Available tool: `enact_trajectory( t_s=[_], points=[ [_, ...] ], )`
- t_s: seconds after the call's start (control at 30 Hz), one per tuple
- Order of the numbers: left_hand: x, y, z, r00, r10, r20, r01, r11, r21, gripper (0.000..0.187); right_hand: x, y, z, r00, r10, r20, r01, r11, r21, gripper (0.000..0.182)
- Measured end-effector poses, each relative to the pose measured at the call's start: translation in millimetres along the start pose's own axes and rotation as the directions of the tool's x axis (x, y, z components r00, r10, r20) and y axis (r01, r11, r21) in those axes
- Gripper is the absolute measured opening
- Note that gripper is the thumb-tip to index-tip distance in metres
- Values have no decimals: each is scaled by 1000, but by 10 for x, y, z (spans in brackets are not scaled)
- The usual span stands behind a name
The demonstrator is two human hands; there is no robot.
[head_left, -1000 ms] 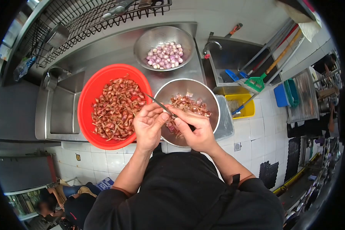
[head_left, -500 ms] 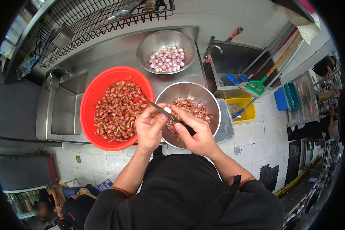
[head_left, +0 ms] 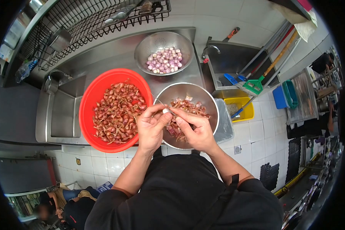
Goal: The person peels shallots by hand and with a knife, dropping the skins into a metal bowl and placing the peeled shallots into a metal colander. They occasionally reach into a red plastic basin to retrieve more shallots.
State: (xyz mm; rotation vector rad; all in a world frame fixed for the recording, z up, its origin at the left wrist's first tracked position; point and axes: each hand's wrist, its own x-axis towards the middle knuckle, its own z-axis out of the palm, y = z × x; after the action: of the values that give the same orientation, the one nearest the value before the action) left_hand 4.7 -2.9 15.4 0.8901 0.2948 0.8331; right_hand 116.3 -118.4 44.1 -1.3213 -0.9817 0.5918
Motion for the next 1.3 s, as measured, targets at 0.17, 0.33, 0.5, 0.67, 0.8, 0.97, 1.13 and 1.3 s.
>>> enact_trajectory(
  t_s=[0.17,0.33,0.5,0.67,0.8,0.97,1.13,1.3],
  points=[
    [62,145,-19,995,-93,43,91,995,34,33,18,49,-104,982,187,-23,-186,981,65,31],
    [81,110,-110,997,-46,62,37,990,134,28,-16,-155,-126,968,225,115,-228,974,10,35],
    [87,69,-116,994,36,107,-58,976,209,27,23,-43,-14,983,-180,44,185,968,-171,36],
    [100,62,-111,998,-39,54,31,989,148,31,18,37,0,998,52,-24,-53,997,-63,31],
    [144,73,-86,995,-93,37,88,988,127,33,23,97,-55,987,30,-156,-28,1000,14,29],
    [268,5,-140,980,-151,129,150,989,21,30,-22,354,-215,954,93,-286,-94,996,11,31],
    [574,31,-49,961,-145,237,158,987,-36,26,-128,457,-280,932,287,-221,-268,957,110,35],
    [471,-66,41,965,-108,241,101,994,42,26,-66,40,-273,972,229,-54,-200,926,320,41]
  ],
)
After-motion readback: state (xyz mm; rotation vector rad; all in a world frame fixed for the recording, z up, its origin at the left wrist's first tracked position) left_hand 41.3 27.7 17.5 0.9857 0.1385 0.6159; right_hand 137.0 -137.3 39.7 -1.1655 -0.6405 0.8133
